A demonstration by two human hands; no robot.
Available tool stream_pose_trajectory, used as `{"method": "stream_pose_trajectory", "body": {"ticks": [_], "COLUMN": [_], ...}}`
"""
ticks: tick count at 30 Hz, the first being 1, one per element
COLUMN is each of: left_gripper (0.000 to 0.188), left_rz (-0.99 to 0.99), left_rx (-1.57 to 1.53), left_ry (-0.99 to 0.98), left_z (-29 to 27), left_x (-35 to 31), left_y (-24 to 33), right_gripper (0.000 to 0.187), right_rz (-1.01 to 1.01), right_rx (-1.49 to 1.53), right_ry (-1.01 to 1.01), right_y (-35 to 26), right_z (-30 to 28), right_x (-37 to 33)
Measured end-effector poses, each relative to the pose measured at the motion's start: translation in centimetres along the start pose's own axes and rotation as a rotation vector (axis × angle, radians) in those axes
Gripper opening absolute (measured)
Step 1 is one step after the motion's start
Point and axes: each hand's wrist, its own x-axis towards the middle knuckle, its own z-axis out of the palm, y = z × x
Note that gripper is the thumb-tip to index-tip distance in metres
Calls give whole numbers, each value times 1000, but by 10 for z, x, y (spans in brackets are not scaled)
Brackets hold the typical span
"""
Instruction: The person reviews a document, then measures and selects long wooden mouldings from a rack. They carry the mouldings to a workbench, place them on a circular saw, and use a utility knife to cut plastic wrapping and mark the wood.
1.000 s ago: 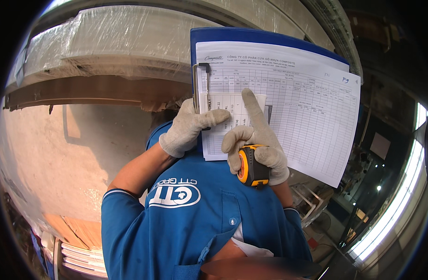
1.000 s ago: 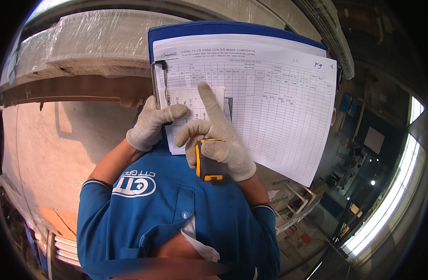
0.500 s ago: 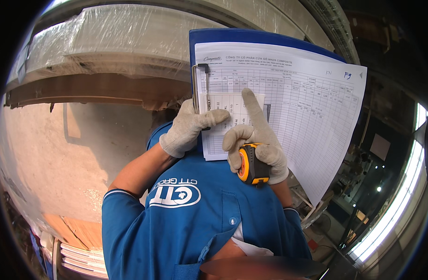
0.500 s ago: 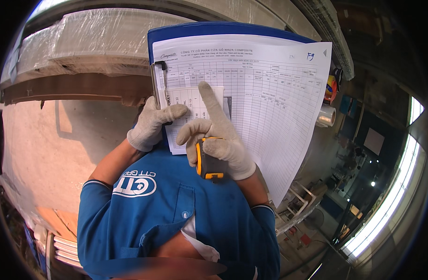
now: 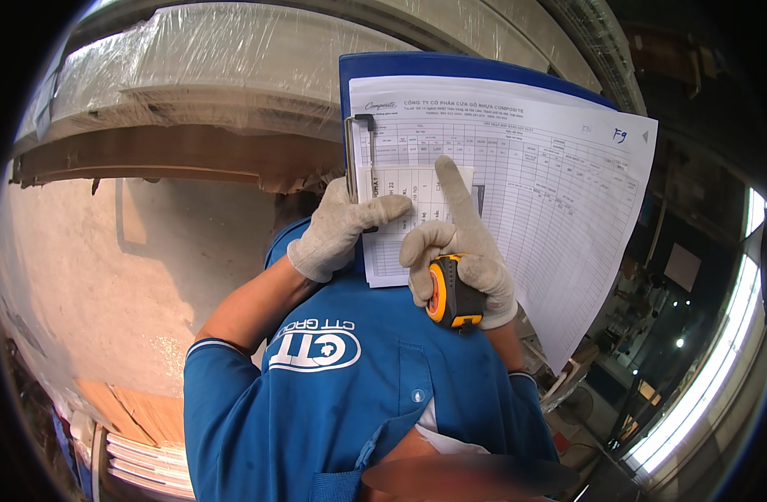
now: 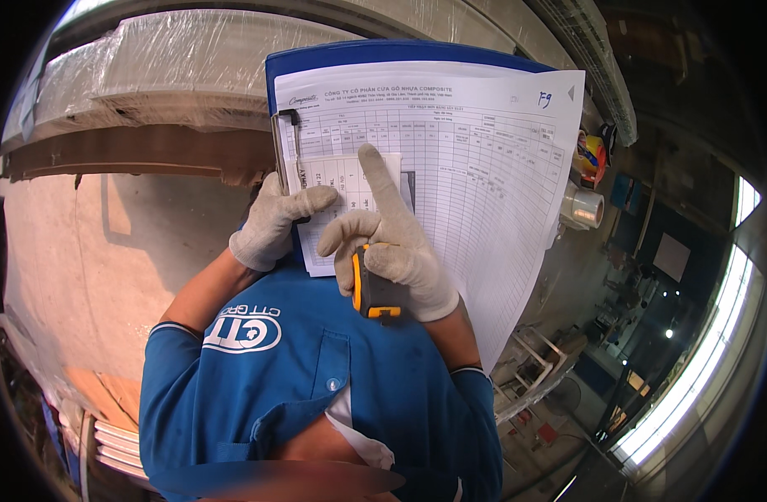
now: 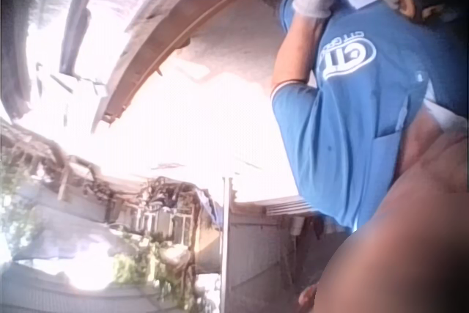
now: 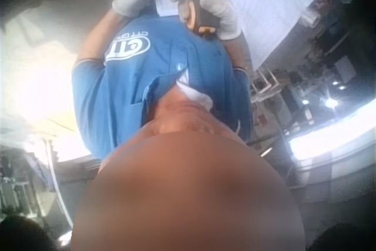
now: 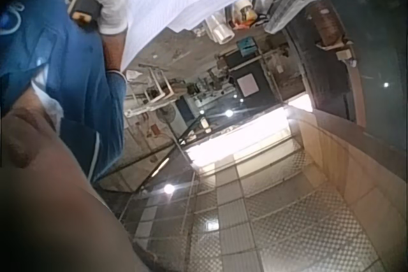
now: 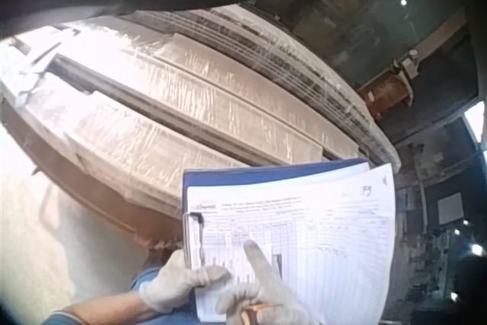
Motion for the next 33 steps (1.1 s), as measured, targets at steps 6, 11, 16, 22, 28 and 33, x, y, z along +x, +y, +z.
{"method": "stream_pose_trajectory", "body": {"ticks": [6,11,16,22,28,33], "left_gripper": [46,54,49,42,43,48], "left_rz": [23,73,236,303,421,507], "left_rx": [-6,-3,57,106,11,-29], "left_ry": [-5,38,186,412,445,304], "left_z": [-2,10,43,76,78,74], "left_x": [-1,-1,-3,-8,7,34], "left_y": [-7,-11,-14,-20,-38,-52], "right_gripper": [114,111,87,60,59,76], "right_rz": [-7,-115,-341,-381,-390,-317], "right_rx": [0,61,226,391,316,313], "right_ry": [-13,29,56,111,153,184], "right_y": [3,4,-15,-8,-1,14], "right_z": [-2,-15,-57,-108,-108,-106], "right_x": [-2,-10,-47,-82,-96,-106]}}
